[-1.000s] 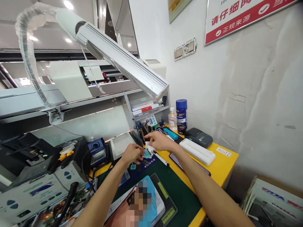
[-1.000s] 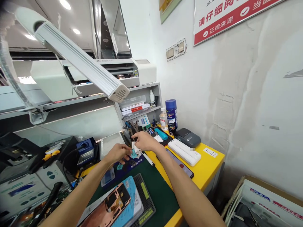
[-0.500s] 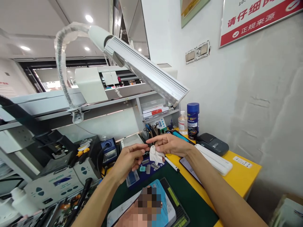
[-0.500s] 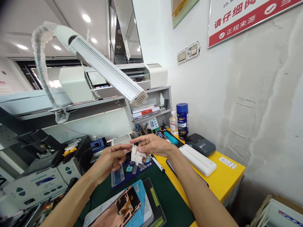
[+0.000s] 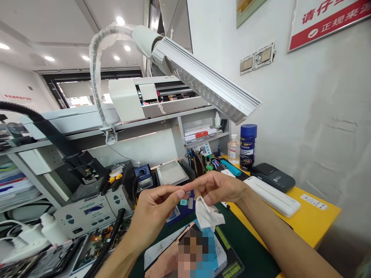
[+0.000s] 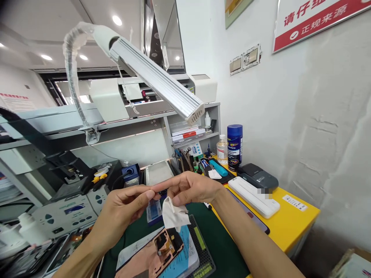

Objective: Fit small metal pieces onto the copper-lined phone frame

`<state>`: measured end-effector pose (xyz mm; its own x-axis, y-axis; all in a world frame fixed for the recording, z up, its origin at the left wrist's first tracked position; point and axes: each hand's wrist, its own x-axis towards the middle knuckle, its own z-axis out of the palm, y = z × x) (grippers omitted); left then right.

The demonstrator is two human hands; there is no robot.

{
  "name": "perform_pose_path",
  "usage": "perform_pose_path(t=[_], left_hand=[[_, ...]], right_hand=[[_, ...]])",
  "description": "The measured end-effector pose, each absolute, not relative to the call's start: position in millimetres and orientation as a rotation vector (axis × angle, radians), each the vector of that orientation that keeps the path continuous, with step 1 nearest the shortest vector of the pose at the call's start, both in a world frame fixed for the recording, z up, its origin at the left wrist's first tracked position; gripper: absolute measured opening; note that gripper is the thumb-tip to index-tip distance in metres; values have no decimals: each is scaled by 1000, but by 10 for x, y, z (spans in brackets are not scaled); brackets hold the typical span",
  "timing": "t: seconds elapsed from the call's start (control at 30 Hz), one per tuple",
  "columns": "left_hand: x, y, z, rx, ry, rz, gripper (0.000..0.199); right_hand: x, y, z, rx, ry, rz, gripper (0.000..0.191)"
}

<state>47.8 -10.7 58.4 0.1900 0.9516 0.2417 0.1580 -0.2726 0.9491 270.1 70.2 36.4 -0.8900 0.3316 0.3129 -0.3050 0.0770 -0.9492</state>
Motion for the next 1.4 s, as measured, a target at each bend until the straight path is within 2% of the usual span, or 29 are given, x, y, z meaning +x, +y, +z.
perform_pose_path(t=[0.2,0.4,0.53,0.73,0.87,0.97,1.27,1.33,1.4], left_hand=[[469,-252,615,1808,1177,1199,28],[487,-284,717,1937,1385,1102,33],[391,-302,780,1955,1356,870,35],[76,-559,601,1945,1426,536,23],[-59,-854,371,2218,1592,254,19],[-38,-951,246,2503,1617,112,25],[363,-766,229,2894,1402,-547,18],[383,-767,229,2890,1390,-598,19],[325,-767,247,2833,1480,-497,22]], right_hand=[[2665,694,340,-15,-1987,1817,55],[2657,643,394,-55,-2015,1799,49],[2655,628,441,-118,-2094,1806,46],[2668,677,427,-389,-1880,1769,41],[2651,721,415,-443,-1763,1813,38],[2623,739,399,-451,-1723,1851,37],[2602,838,311,-465,-1627,1912,38],[2610,863,296,-467,-1611,1920,37],[2622,883,286,-471,-1591,1930,37]])
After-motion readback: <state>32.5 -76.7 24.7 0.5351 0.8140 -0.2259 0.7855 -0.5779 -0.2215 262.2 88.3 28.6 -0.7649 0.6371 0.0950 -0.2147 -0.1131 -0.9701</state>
